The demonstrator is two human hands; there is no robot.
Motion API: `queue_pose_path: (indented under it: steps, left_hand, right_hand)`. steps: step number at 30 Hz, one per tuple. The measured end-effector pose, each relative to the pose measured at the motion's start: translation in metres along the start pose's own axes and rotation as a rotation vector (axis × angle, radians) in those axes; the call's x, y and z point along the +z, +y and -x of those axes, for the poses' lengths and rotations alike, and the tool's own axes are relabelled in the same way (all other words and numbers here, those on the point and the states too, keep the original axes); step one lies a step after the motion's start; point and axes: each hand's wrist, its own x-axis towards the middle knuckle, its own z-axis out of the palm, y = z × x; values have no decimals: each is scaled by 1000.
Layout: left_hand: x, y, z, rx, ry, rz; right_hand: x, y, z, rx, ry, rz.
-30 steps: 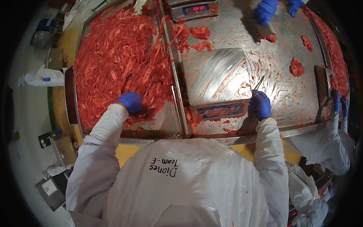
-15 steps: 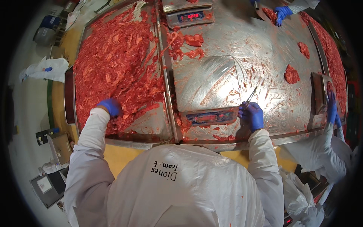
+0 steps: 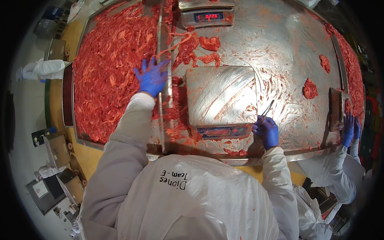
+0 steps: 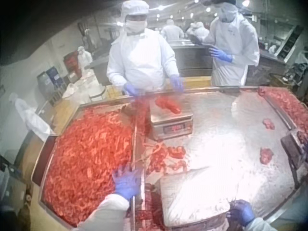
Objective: The person uses a knife to cut pieces of raw red meat on a metal table. They repeatedly pick up portions of meat, slice them, and place the cut pieces onto a digital scale before moving them aside.
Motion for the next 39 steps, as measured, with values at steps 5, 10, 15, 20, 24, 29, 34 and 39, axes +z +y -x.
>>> queue_pose_path:
  steps: [5,10,15,20,24,29,34,39]
  left_hand:
    - [3,-32,-27,-37,19,-99]
    - [20,18,-106,98,260,-140]
    - [47,114,-139,117,-348,711]
    - [20,144,-181,498,-720,1110]
    - [34,129,-175,1033,-128,329]
    - [16,51,-131,712,-347,422]
    - [34,4,51,686,-211,164]
    - [51,6,173,613,-202,231]
  right_hand:
    - [5,-5,4,19,10,-37]
    - [14,-11,3,39,33,3]
    - [12,-17,2,64,53,86]
    - [4,-11,-2,58,66,89]
    - [8,-16,1,63,69,114]
    - [10,-14,1,59,53,99]
    - [7,-9,1,31,12,34]
    - [-2,0,-3,-15,-70,-43]
